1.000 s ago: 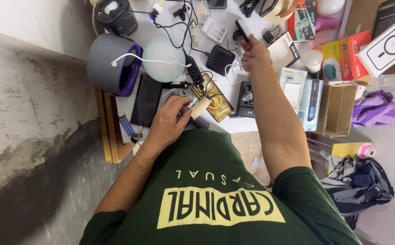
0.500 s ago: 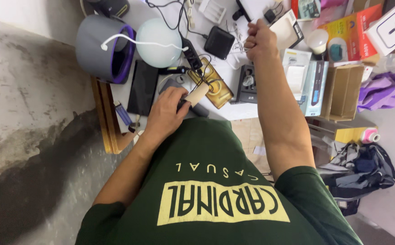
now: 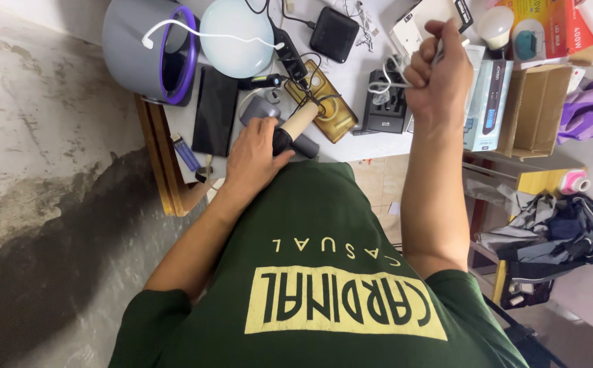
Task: The person sits at a cluttered desk and connects charging cables to small electronic devices, handling chargers and power strips. They also open a retail package containing a screen protector and handle a hair dryer while arranging items on the desk.
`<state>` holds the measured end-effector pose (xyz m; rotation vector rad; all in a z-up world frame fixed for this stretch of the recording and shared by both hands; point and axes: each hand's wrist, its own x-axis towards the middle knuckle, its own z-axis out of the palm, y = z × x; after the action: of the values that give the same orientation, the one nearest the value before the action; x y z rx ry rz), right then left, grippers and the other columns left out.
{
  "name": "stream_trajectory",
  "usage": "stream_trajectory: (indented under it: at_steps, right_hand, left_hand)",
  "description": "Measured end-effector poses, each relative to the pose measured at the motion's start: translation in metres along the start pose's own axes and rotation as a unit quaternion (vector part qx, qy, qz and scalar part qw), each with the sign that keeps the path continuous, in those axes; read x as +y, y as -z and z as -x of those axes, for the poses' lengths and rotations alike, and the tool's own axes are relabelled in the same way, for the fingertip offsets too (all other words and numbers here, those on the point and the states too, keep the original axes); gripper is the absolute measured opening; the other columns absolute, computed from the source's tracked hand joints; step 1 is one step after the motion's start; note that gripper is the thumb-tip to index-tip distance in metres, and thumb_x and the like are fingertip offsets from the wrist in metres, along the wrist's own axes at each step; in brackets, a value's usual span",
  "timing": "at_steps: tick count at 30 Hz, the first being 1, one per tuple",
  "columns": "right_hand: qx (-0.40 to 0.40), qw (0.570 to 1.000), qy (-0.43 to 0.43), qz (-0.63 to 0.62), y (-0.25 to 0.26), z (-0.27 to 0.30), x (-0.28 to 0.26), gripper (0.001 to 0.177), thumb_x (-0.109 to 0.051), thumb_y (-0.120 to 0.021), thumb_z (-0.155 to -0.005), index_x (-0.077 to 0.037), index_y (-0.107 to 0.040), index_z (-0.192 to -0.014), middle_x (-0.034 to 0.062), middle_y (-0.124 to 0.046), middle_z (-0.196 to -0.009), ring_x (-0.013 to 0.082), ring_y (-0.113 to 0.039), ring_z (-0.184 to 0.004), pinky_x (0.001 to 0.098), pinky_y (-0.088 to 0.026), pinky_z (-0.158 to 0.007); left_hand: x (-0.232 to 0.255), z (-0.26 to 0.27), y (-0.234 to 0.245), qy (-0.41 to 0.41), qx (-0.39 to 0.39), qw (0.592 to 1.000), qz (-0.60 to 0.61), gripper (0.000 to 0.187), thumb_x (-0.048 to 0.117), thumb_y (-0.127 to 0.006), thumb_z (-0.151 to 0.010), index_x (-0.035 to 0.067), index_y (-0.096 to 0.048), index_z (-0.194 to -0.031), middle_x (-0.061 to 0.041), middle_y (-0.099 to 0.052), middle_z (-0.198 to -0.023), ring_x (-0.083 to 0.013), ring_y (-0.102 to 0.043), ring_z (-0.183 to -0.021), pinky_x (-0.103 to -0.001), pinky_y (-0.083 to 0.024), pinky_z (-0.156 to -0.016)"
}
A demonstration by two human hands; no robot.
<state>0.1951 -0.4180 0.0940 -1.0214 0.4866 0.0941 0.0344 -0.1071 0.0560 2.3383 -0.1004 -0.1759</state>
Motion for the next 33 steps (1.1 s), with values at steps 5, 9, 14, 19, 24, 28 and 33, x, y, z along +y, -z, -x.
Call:
stream_trajectory:
  at_steps: [5,9,14,19,24,28,33]
  right_hand:
    - [-0.041,0.998,0.030,0.026,-0.011,0.064,0.000,0.027,-0.027,-0.050,-0.114,-0.002,-0.061,-0.110,0.0012,-0.048,-0.074,0.0085,-0.034,-0.053,0.0253,-0.024,-0.045]
    - [-0.036,0.998,0.013,0.047,-0.010,0.086,0.013,0.024,-0.023,-0.051,-0.114,-0.003,-0.062,-0.108,0.0000,-0.047,-0.071,0.0069,-0.034,-0.052,0.0240,-0.024,-0.044]
    - [-0.013,0.997,-0.034,0.062,0.002,0.098,0.035,0.014,-0.016,-0.054,-0.109,-0.004,-0.061,-0.108,0.0001,-0.048,-0.069,0.0060,-0.034,-0.050,0.0227,-0.024,-0.042]
    - [-0.001,0.994,-0.076,0.076,0.009,0.106,0.051,0.014,-0.016,-0.056,-0.109,-0.003,-0.061,-0.107,0.0003,-0.049,-0.070,0.0053,-0.034,-0.049,0.0214,-0.025,-0.042]
    - [-0.014,0.992,-0.091,0.086,0.008,0.109,0.060,0.014,-0.017,-0.056,-0.108,-0.003,-0.060,-0.108,0.0010,-0.050,-0.071,0.0053,-0.034,-0.049,0.0210,-0.025,-0.042]
    - [-0.035,0.987,-0.108,0.117,0.007,0.109,0.069,0.015,-0.017,-0.058,-0.106,-0.003,-0.061,-0.109,0.0000,-0.049,-0.070,0.0043,-0.033,-0.048,0.0206,-0.024,-0.041]
    - [-0.053,0.981,-0.129,0.136,0.004,0.110,0.083,0.015,-0.017,-0.060,-0.104,-0.003,-0.062,-0.108,-0.0008,-0.048,-0.068,0.0034,-0.030,-0.044,0.0210,-0.021,-0.039]
  left_hand:
    - [-0.010,0.004,-0.010,-0.011,0.032,0.999,0.027,0.052,0.022,-0.084,-0.083,0.004,-0.055,-0.123,-0.018,-0.062,-0.112,-0.0416,-0.062,-0.100,-0.049,-0.050,-0.082]
    - [-0.011,0.005,-0.013,0.007,0.052,0.996,0.072,0.042,0.020,-0.080,-0.087,0.004,-0.057,-0.118,-0.019,-0.064,-0.108,-0.0408,-0.063,-0.097,-0.048,-0.051,-0.081]
    - [-0.007,0.003,-0.011,0.021,0.058,0.988,0.138,0.033,0.019,-0.077,-0.089,0.002,-0.059,-0.111,-0.019,-0.065,-0.103,-0.0391,-0.065,-0.092,-0.046,-0.053,-0.078]
    - [-0.005,0.000,-0.006,0.004,0.097,0.976,0.196,0.031,0.017,-0.077,-0.090,0.000,-0.062,-0.112,-0.018,-0.066,-0.100,-0.0332,-0.067,-0.086,-0.041,-0.054,-0.074]
    - [-0.003,-0.003,-0.002,0.002,0.097,0.974,0.206,0.030,0.015,-0.079,-0.091,-0.001,-0.063,-0.111,-0.015,-0.065,-0.094,-0.0257,-0.063,-0.076,-0.035,-0.052,-0.068]
    - [0.000,-0.001,-0.006,0.024,0.089,0.966,0.243,0.029,0.016,-0.078,-0.091,0.000,-0.064,-0.111,-0.011,-0.067,-0.094,-0.0187,-0.066,-0.075,-0.030,-0.053,-0.066]
    - [0.000,0.004,-0.008,0.090,0.043,0.935,0.341,0.026,0.016,-0.075,-0.094,0.000,-0.066,-0.113,-0.007,-0.071,-0.091,-0.0104,-0.065,-0.078,-0.025,-0.054,-0.068]
